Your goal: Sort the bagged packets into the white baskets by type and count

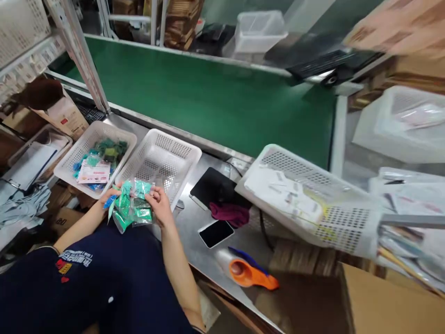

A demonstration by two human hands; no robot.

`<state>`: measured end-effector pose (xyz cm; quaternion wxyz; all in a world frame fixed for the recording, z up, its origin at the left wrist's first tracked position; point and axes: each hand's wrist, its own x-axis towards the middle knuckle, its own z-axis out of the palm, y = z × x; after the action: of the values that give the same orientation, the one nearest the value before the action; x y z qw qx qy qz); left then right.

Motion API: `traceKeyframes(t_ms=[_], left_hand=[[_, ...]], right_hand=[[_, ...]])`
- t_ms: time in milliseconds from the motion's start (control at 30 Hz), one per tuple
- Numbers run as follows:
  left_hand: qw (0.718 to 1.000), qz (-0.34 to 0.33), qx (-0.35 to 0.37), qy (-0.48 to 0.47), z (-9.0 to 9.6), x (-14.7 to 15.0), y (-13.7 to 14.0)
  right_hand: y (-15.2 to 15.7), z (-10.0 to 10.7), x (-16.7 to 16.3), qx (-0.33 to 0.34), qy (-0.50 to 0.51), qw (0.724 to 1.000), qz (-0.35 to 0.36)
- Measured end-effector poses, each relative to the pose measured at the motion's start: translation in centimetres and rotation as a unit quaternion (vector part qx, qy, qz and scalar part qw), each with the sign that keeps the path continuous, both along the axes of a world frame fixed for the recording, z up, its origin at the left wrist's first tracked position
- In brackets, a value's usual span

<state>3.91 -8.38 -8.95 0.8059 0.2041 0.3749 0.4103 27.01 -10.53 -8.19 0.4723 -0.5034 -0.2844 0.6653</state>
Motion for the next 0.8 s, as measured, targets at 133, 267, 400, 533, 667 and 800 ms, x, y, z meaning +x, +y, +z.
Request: traceKeyframes(t_ms=[133, 267, 400, 533, 667, 800], left_hand=[[0.999, 0.023, -0.006, 0.030, -0.9, -0.1, -2.4], [0.997, 0.005, -0.005, 0.076, -1.3, -0.6, -3.6], [0.992, -0.052, 0.022, 0.112, -1.9, -1.8, -3.0], [0.990, -0.098, 0.040, 0.090, -2.7, -3.3, -1.6], [0.990, -0.120, 0.038, 0.064, -2.4, -4.7, -0.2], [0.972, -0.190, 0.097, 0.095, -1.0, -5.3, 1.9]], right_hand=[[-3.1, -2.4, -2.7, 0.032, -0.041, 0.993, -0.104], [-5.1, -3.2, -4.4, 0.073, -0.160, 0.970, -0.169], [-5.8, -3.3, -3.8, 0.070, -0.165, 0.975, -0.131], [-6.1, -4.1, -4.5, 0.006, -0.068, 0.974, -0.215], [-5.8, -4.3, -6.8, 0.013, -0.099, 0.966, -0.240], [-5.7, -3.1, -8.2, 0.068, -0.236, 0.954, -0.171]])
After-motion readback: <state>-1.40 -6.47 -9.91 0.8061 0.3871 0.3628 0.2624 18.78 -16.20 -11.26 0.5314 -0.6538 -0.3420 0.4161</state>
